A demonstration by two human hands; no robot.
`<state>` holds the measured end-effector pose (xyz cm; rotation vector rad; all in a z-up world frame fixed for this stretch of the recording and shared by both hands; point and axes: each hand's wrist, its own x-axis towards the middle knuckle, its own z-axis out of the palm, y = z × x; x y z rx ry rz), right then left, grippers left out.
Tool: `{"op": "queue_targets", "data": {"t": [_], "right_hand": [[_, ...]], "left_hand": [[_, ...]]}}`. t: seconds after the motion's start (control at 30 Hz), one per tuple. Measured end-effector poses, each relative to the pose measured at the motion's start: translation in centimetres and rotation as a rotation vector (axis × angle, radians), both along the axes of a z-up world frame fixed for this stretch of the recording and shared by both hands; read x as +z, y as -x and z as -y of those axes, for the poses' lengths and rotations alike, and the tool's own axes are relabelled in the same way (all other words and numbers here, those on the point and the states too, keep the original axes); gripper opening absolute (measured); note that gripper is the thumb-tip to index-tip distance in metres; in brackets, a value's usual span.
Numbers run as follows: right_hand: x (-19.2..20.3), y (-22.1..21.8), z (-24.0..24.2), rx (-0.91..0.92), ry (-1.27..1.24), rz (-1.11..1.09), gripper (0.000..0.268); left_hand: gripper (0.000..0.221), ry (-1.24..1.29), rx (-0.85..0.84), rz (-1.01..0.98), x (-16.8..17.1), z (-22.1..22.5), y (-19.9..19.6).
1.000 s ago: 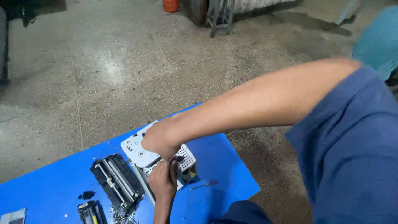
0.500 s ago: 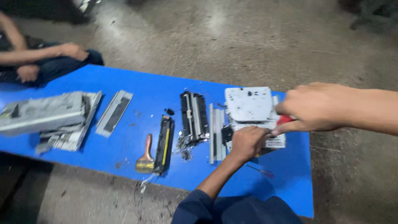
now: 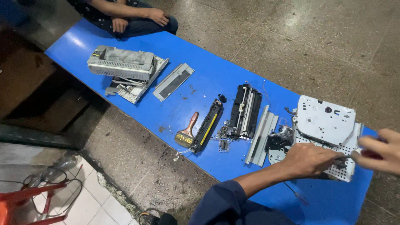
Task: The person uses a screwdriver to remove screws from a white plastic housing and separates it from the main unit. They then flip the main unit to expose a circuit board, remove additional screws, and detach the board. Finally, they remove screws from a black metal plate and set it aside.
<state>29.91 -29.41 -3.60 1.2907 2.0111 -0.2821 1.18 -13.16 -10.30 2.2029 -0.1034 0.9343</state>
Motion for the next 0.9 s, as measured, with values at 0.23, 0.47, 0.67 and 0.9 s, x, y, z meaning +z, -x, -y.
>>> {"op": "queue_targets", "data": {"t": [0.23, 0.47, 0.67, 0.9], "right_hand": [[1.8, 0.2, 0.3, -0.543, -0.215, -0.163, 0.049], [8.3, 8.4, -2.1, 0.486, -0.083, 0.300, 0.076], [13.0, 12.0, -5.2, -0.099, -0.031, 0.218, 0.065], [21.5, 18.6, -7.7, -0.278, -0.124, 0.065, 0.044]], "left_hand": [[0.022, 0.057, -0.003, 0.010, 0.1, -0.3, 0.3], [0.035, 0.103, -0.125, 0.001, 1.0, -0.7, 0.9], [0.063, 0.111, -0.303, -0.060, 0.8, -2.8, 0.4], [0.027, 0.295, -0.206, 0.077, 2.5, -3.0, 1.8]]}}
